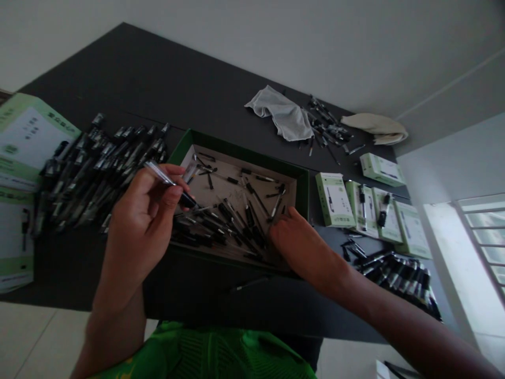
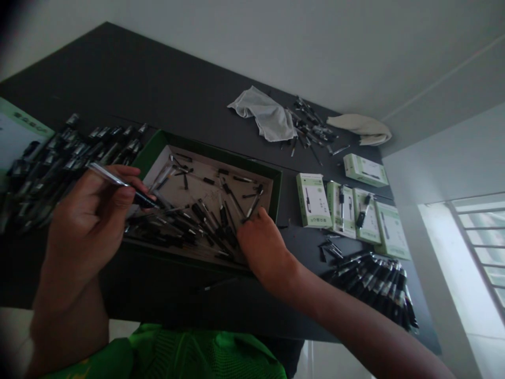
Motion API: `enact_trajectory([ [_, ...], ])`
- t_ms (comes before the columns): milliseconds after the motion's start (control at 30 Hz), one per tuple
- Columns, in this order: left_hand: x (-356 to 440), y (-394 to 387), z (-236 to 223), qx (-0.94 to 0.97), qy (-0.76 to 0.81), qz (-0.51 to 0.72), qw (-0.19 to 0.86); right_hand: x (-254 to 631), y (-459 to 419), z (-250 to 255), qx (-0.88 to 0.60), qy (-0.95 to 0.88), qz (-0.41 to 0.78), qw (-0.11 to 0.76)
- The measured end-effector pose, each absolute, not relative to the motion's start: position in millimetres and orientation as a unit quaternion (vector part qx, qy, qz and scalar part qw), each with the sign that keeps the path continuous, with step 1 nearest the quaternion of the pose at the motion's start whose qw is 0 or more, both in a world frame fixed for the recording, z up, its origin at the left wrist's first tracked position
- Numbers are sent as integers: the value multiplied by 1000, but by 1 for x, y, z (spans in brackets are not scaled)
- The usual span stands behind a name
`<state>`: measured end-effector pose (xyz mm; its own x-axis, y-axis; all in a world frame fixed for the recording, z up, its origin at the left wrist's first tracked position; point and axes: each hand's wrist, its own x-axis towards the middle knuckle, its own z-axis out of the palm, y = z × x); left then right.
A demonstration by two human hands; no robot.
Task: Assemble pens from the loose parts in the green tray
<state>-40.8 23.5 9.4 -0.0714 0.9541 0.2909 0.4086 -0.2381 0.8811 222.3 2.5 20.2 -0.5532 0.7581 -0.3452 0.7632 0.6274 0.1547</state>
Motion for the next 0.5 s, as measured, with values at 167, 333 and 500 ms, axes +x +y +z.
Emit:
enact_trajectory([
  [167,-39,22,10,661,564,416,268,234,13,30,451,882,-18,138],
  [333,-34,22,11,699,553,393,225,257,19,37,454,888,-73,24],
  [500,-31,23,9,736,526,375,204,291,-17,64,512,832,-69,-202],
])
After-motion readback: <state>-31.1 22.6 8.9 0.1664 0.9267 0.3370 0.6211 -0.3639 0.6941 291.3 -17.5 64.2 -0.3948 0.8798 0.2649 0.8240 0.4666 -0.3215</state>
